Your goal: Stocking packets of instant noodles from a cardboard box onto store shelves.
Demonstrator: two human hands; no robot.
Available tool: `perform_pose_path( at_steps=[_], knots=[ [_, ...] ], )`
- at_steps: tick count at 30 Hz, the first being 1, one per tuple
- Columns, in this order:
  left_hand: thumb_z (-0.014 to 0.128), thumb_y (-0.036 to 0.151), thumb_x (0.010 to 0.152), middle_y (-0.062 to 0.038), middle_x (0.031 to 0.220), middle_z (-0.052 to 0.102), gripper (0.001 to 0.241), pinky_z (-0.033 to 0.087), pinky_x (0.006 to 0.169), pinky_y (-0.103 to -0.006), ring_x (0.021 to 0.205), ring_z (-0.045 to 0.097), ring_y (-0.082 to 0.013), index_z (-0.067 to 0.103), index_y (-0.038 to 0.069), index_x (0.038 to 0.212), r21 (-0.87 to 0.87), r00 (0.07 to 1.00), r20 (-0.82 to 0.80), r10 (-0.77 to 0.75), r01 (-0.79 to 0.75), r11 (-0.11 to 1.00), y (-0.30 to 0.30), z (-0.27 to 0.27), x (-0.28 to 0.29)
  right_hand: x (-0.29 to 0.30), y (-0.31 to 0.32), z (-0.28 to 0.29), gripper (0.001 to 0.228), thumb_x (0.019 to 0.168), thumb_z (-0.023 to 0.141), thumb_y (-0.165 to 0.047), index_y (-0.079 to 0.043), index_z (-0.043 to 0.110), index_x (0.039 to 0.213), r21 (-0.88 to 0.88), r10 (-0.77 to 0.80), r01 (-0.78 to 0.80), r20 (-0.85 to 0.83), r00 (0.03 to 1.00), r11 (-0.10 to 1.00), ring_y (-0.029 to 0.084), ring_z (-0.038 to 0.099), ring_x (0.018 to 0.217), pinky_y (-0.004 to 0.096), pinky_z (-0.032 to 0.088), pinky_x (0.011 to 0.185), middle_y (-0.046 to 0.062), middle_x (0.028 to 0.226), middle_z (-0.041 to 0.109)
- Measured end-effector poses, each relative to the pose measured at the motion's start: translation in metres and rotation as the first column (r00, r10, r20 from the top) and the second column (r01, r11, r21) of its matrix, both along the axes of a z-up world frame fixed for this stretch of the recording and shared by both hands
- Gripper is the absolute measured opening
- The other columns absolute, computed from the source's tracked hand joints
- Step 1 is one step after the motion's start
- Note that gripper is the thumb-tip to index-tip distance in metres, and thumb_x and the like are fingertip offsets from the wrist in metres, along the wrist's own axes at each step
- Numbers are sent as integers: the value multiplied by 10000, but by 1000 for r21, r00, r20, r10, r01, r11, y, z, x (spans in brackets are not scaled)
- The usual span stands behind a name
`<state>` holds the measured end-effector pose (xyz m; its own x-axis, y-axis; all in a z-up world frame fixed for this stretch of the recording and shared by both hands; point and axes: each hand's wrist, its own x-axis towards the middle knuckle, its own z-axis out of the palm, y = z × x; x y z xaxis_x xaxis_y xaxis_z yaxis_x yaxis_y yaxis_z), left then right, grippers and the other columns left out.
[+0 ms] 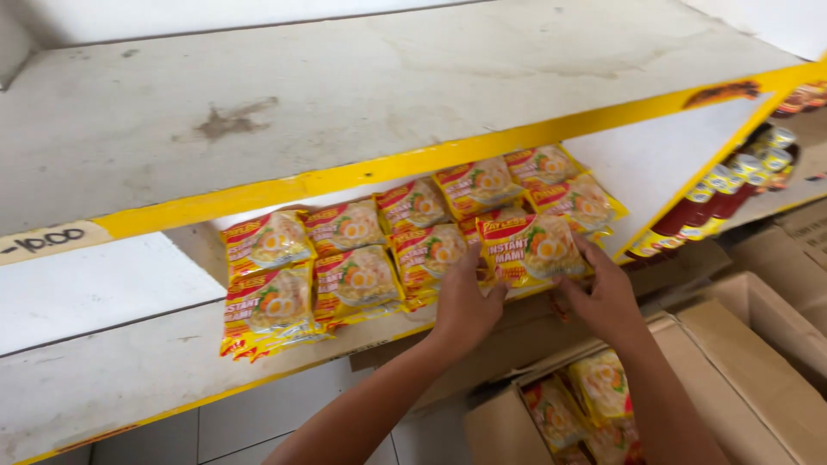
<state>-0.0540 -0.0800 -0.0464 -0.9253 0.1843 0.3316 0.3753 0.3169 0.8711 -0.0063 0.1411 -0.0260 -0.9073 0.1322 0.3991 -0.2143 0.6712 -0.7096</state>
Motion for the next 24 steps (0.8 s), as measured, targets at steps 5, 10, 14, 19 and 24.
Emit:
perform_pose_path(
  at_steps=[5, 10, 14, 19, 24],
  knots=[
    [821, 178, 771, -172, 1070, 706, 613, 424, 935, -514, 1075, 594, -375, 614, -6, 1318, -129, 986, -125, 108, -125, 984, -6, 1, -27, -40, -18, -3, 653, 854, 723, -73, -37, 515, 1472, 73, -63, 62, 3, 998, 995, 303, 596, 1293, 383, 475, 1035, 187, 1434, 600],
    [796, 172, 766, -158, 1082, 705, 546, 355, 956, -522, 1106, 580, -353, 643, 38, 1273, -201, 976, -146, 163, -190, 961, -7, -8, -40, -60, -25, -20, 616, 863, 698, -48, -20, 529, 1455, 196, -83, 94, -64, 995, 976, 384, 566, 1317, 437, 444, 1088, 228, 1422, 591],
    [787, 189, 770, -157, 1074, 705, 525, 338, 969, -530, 1130, 560, -355, 654, 46, 1258, -245, 970, -178, 164, -205, 948, -6, -13, -42, -63, -32, -19, 631, 878, 656, -32, -5, 503, 1489, 223, -97, 113, -83, 992, 968, 401, 563, 1304, 453, 452, 1081, 229, 1408, 586],
    [785, 221, 779, -165, 1112, 680, 547, 331, 971, -539, 1141, 541, -361, 641, 59, 1281, -283, 981, -124, 149, -179, 942, -7, -3, -37, -66, -36, -13, 618, 851, 645, 0, 12, 530, 1458, 332, -25, 88, -189, 982, 939, 416, 536, 1325, 464, 447, 1099, 234, 1432, 564],
    [772, 234, 750, -235, 1491, 517, 773, 228, 1101, -623, 1368, 408, -466, 511, -8, 1437, -286, 931, -336, 144, -247, 926, -4, -10, -37, -75, -34, -17, 509, 889, 580, 44, 23, 580, 1397, 398, 40, 46, -206, 978, 916, 403, 542, 1336, 457, 442, 1117, 228, 1445, 580]
  ],
)
